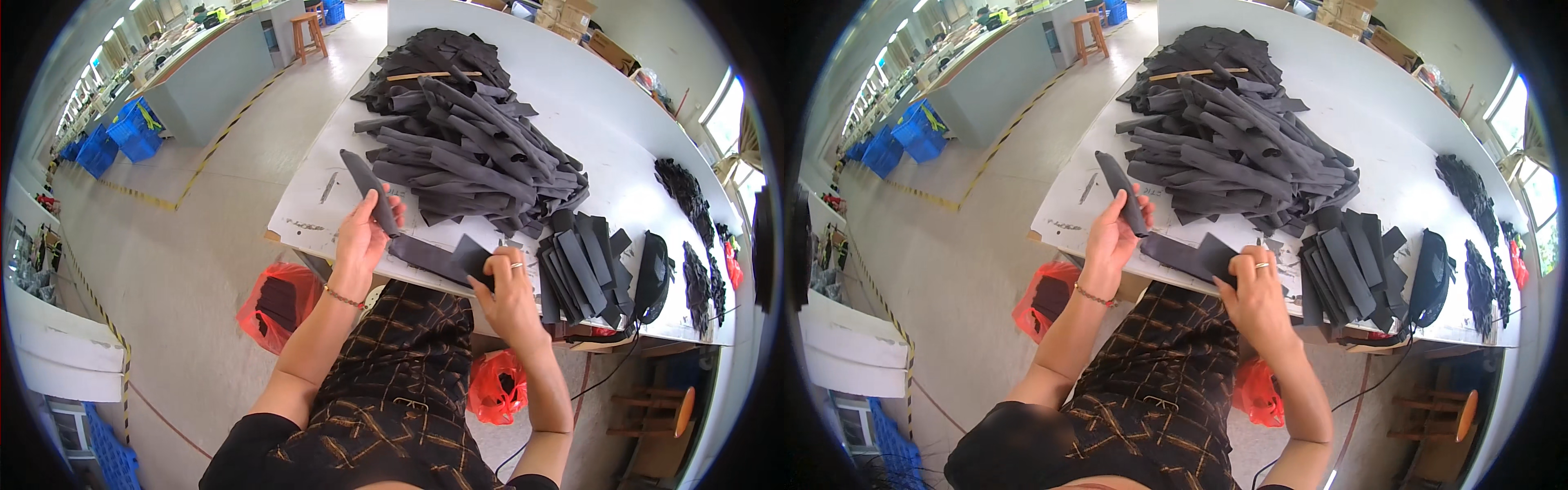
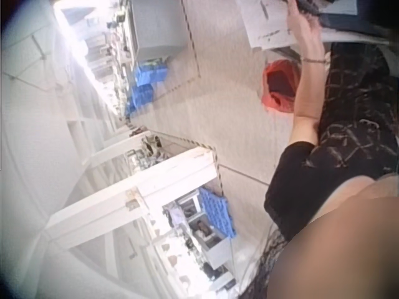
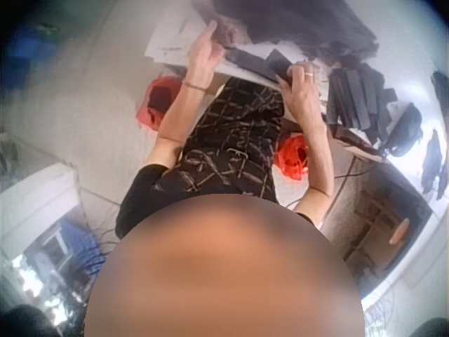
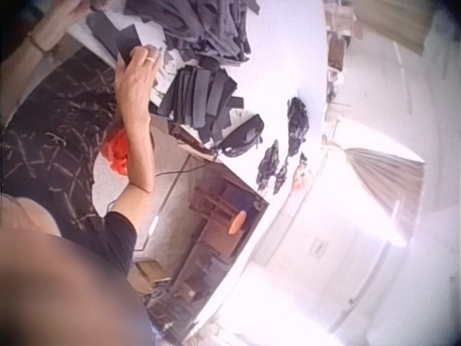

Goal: Sorting and stacking black fabric components on a workshop table.

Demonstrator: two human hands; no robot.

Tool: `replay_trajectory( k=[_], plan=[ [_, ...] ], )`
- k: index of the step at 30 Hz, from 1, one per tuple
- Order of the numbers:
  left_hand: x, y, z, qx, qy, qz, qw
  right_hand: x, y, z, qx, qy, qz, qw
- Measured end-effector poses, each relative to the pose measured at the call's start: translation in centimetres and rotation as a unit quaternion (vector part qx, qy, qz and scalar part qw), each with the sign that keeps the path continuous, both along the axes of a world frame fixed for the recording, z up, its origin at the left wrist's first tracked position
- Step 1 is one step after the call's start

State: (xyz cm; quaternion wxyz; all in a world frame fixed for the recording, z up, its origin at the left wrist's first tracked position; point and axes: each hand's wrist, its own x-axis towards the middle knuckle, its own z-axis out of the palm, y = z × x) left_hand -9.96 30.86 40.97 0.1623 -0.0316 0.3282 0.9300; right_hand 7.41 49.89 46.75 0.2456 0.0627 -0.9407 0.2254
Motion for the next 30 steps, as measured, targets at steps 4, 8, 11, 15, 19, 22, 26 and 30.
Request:
replay_trajectory(
  k=[4, 8, 11, 15, 19, 22, 26, 30],
  plan=[
    [1.6, -0.6, 1.7, 0.005, -0.007, -0.084, 0.996, -0.6, -1.7, -0.5, 0.004, 0.031, 0.041, 0.999],
    [2.0, -0.7, 1.4, 0.007, 0.025, -0.119, 0.993, -0.7, -3.0, -0.5, -0.107, 0.053, 0.010, 0.993],
    [2.5, -0.2, 1.6, 0.023, 0.013, -0.122, 0.992, -0.6, -3.2, -0.8, -0.102, 0.069, 0.005, 0.992],
    [3.1, 0.6, 1.9, 0.021, 0.013, -0.127, 0.992, -1.1, -3.7, -0.9, -0.053, 0.138, -0.017, 0.989],
    [3.5, 0.6, 2.0, 0.021, 0.017, -0.147, 0.989, -1.6, -3.5, -0.8, 0.057, 0.189, -0.041, 0.980],
    [4.3, 0.6, 2.5, 0.030, 0.018, -0.146, 0.989, -1.7, -3.3, -0.8, 0.116, 0.205, -0.055, 0.970],
    [5.8, 1.1, 2.8, 0.024, 0.056, -0.117, 0.991, -1.8, -3.7, -0.9, 0.153, 0.216, -0.071, 0.962],
    [7.8, 1.6, 3.3, -0.031, 0.149, -0.054, 0.987, -2.5, -5.1, -1.1, 0.121, 0.219, -0.077, 0.965]
  ],
)
